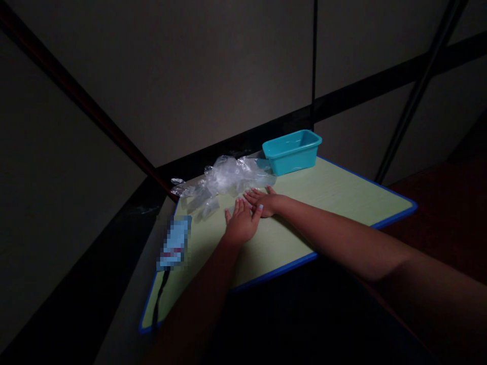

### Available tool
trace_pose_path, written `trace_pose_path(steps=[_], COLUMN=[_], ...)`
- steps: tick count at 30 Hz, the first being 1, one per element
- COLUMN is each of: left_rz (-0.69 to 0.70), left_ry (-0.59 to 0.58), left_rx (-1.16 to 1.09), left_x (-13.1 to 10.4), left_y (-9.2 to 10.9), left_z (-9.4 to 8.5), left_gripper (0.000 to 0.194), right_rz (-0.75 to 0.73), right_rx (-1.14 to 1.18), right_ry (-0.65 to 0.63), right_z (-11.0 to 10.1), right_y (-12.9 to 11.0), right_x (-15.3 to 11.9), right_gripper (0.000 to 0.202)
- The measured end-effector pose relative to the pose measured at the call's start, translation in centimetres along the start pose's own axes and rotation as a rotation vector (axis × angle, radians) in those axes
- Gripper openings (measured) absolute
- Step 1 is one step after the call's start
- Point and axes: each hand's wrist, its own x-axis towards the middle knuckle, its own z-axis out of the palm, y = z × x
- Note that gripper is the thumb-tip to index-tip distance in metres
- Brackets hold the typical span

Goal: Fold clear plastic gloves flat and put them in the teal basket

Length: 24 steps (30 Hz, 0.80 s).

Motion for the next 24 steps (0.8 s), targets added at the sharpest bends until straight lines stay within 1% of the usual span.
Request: trace_pose_path(steps=[3,7,11,15,24], left_rz=[0.003,-0.058,-0.109,-0.142,-0.208], left_ry=[-0.024,-0.041,-0.045,-0.057,-0.045], left_rx=[-0.017,-0.015,0.01,0.029,0.06], left_x=[-0.1,-0.2,-0.1,0.0,0.4], left_y=[-0.4,-1.0,-1.8,-2.5,-3.8], left_z=[-0.1,-0.3,-0.4,-0.4,-0.2], left_gripper=[0.077,0.078,0.078,0.079,0.077], right_rz=[0.003,0.015,0.031,0.036,0.043], right_rx=[0.024,0.072,0.053,0.023,0.04], right_ry=[0.011,0.034,0.019,0.007,0.005], right_z=[0.1,0.1,0.0,-0.1,-0.1], right_y=[0.0,-0.1,-0.2,-0.3,-0.3], right_x=[0.1,0.1,-0.1,-0.2,-0.1], right_gripper=[0.058,0.059,0.062,0.061,0.06])
